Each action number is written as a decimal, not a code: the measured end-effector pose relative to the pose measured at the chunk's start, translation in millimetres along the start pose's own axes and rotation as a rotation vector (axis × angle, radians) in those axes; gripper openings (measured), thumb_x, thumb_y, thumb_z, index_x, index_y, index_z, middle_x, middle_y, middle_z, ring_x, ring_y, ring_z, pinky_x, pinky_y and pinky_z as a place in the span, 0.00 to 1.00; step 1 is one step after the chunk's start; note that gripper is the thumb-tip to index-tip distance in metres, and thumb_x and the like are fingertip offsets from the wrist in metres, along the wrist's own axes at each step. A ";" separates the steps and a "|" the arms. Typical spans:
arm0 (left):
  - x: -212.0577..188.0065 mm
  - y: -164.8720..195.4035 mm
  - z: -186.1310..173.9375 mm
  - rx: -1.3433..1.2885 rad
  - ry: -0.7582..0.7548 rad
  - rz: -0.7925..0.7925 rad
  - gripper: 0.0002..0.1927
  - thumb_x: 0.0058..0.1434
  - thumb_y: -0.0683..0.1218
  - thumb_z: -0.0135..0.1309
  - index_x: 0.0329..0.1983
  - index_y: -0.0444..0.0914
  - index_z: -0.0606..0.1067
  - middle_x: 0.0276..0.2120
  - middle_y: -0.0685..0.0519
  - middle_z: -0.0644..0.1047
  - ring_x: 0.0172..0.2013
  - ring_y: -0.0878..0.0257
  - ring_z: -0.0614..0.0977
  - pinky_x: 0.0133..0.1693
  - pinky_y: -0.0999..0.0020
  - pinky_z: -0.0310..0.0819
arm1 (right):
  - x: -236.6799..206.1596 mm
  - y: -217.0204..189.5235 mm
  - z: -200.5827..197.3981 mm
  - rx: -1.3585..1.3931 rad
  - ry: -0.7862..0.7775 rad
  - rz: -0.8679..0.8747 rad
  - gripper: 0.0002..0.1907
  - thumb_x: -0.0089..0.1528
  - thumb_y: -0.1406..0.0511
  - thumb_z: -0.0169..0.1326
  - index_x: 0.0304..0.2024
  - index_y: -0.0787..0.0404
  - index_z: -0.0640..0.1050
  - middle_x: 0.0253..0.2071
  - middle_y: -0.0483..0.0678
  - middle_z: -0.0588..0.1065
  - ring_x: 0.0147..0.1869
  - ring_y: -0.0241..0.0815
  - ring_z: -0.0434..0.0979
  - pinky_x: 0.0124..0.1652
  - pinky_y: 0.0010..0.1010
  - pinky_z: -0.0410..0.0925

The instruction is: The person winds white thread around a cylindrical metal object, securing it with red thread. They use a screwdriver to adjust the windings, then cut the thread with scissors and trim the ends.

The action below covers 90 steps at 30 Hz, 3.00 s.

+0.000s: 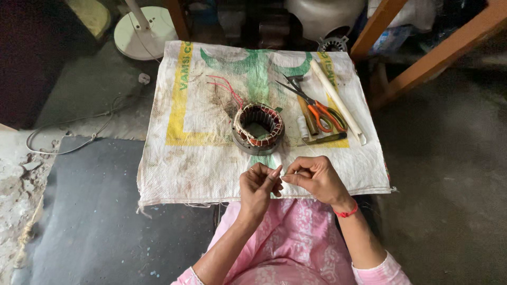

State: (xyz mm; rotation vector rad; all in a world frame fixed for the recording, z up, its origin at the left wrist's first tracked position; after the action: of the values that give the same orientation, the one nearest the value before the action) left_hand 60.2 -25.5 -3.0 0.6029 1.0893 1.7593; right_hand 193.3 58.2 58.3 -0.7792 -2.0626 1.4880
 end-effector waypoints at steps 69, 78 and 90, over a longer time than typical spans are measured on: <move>55.0 32.4 -34.0 0.918 0.266 0.626 0.51 0.59 0.58 0.64 0.78 0.34 0.53 0.75 0.37 0.57 0.74 0.40 0.59 0.72 0.49 0.51 | 47.2 92.3 -22.3 -0.343 0.531 0.017 0.02 0.61 0.71 0.56 0.36 0.64 0.77 0.21 0.50 0.75 0.22 0.38 0.74 0.26 0.31 0.65; 54.4 32.0 -33.3 0.930 0.241 0.568 0.54 0.57 0.59 0.65 0.78 0.34 0.50 0.76 0.33 0.54 0.74 0.38 0.57 0.71 0.50 0.53 | 46.7 85.7 -20.6 -0.298 0.545 -0.067 0.02 0.60 0.71 0.57 0.34 0.64 0.76 0.22 0.45 0.75 0.23 0.31 0.72 0.26 0.27 0.65; 54.3 33.7 -36.2 0.845 0.253 0.535 0.57 0.53 0.60 0.68 0.79 0.38 0.51 0.76 0.35 0.56 0.74 0.40 0.61 0.70 0.52 0.60 | 47.2 88.0 -18.4 -0.291 0.541 -0.060 0.03 0.62 0.71 0.57 0.34 0.63 0.76 0.22 0.43 0.74 0.23 0.29 0.69 0.25 0.26 0.63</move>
State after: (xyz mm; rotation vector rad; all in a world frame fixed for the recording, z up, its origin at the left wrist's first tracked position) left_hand -6.8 3.4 5.3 1.2976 2.0164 1.7903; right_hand 186.3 125.0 -17.9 -1.0806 -1.8701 0.8260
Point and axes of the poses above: each hand's wrist, its own x-axis towards the middle knuckle, its own z-axis out of the palm, y = z × x, the point moved 7 cm from there along x, towards the middle knuckle
